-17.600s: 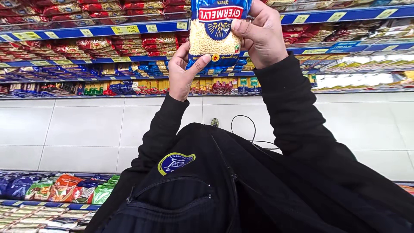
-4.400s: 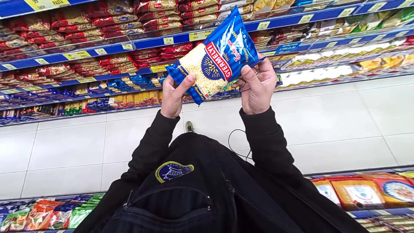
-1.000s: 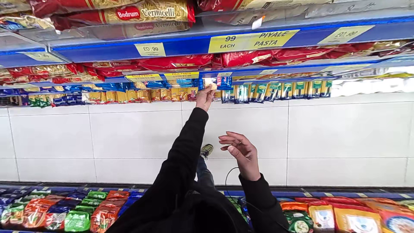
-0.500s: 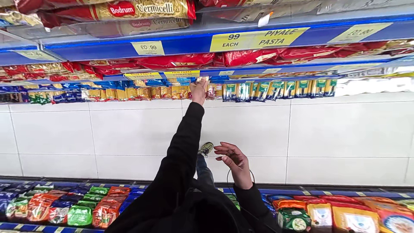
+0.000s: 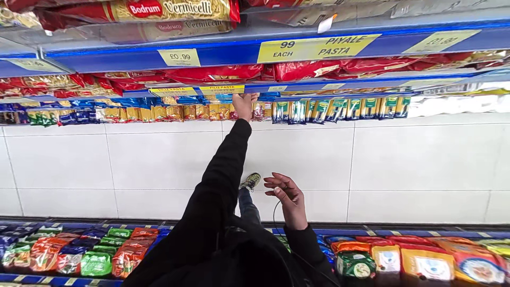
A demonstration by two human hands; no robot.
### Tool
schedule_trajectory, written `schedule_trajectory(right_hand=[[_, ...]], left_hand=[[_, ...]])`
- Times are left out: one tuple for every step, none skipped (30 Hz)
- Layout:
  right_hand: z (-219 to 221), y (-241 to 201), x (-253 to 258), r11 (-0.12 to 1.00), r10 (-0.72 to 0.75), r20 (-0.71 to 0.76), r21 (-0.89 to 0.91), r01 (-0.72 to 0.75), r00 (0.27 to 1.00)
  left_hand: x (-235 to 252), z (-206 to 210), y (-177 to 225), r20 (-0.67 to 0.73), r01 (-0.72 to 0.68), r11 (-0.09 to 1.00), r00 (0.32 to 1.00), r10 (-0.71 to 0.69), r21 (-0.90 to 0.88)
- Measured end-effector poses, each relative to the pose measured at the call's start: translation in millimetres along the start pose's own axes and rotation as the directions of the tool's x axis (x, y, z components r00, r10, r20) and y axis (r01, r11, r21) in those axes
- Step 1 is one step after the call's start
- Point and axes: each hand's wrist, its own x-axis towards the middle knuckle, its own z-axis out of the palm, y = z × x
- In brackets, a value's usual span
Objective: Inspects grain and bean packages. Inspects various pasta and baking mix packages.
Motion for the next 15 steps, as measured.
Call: schedule_trajectory(right_hand=[[-0.2, 1.2, 0.5, 1.0, 0.016, -0.011, 0.0, -0.016, 1.0], [0.3, 2.5, 1.1, 0.999, 0.032, -0.022, -0.001, -0.032, 0.999], [0.5, 3.8, 0.3, 0.999, 0.044, -0.031, -0.003, -0.044, 0.999], [0.5, 4.6, 1.1, 0.999, 0.047, -0.034, -0.006, -0.047, 0.998], [-0.1, 4.6, 1.7, 0.999, 0.048, -0.034, -0.011, -0.048, 0.998], [-0.1, 4.5, 2.0, 0.999, 0.045, -0.032, -0.015, -0.045, 0.999], [0.7, 4.5, 2.6, 0.999, 0.035, -0.029, -0.019, -0.035, 0.999], [1.5, 3.8, 3.3, 0.999, 0.022, -0.028, -0.027, -0.023, 0.999], [1.9, 3.1, 4.1, 0.999, 0.001, -0.03, -0.032, -0.002, 1.0], [2.4, 1.8, 4.4, 0.999, -0.027, -0.033, -0.037, 0.026, 0.999], [3.9, -0.6, 4.7, 0.997, -0.06, -0.033, -0.047, 0.058, 0.998], [5.9, -4.3, 5.8, 0.994, -0.097, -0.037, -0.057, 0.095, 0.995], [8.5, -9.7, 6.0, 0.989, -0.132, -0.046, -0.066, 0.129, 0.99], [11.8, -15.9, 4.7, 0.985, -0.162, -0.053, -0.069, 0.159, 0.985], [16.1, -23.3, 3.4, 0.981, -0.187, -0.057, -0.063, 0.183, 0.981]], left_hand=[[-1.0, -6.1, 1.5, 0.04, 0.006, 0.998, 0.999, -0.009, 0.066], [-2.9, -11.4, 3.9, 0.077, 0.011, 0.995, 0.997, -0.019, 0.101], [-1.1, -12.6, 1.1, 0.065, 0.003, 0.998, 0.998, -0.008, 0.064], [1.5, -12.5, -0.1, 0.063, -0.001, 1.0, 0.998, 0.0, 0.027], [2.3, -12.4, -0.8, 0.068, -0.008, 1.0, 0.998, 0.008, 0.011], [1.1, -14.6, -1.0, 0.072, -0.015, 1.0, 0.997, 0.014, 0.018], [-2.8, -20.1, -0.2, 0.094, -0.025, 0.998, 0.995, 0.019, 0.062], [-10.2, -28.7, 1.5, 0.139, -0.037, 0.991, 0.99, 0.019, 0.128], [-21.3, -40.0, 3.7, 0.189, -0.043, 0.98, 0.982, 0.006, 0.194], [-34.2, -51.2, 4.8, 0.215, -0.044, 0.971, 0.977, -0.008, 0.235], [-49.6, -61.5, 8.7, 0.232, -0.048, 0.966, 0.973, -0.013, 0.254], [-67.2, -70.9, 17.3, 0.274, -0.055, 0.96, 0.962, -0.023, 0.276], [-87.1, -81.1, 28.7, 0.344, -0.063, 0.95, 0.938, -0.048, 0.305], [-108.8, -92.5, 41.8, 0.426, -0.071, 0.939, 0.901, -0.085, 0.338], [-128.3, -104.9, 54.6, 0.505, -0.081, 0.93, 0.855, -0.12, 0.358]])
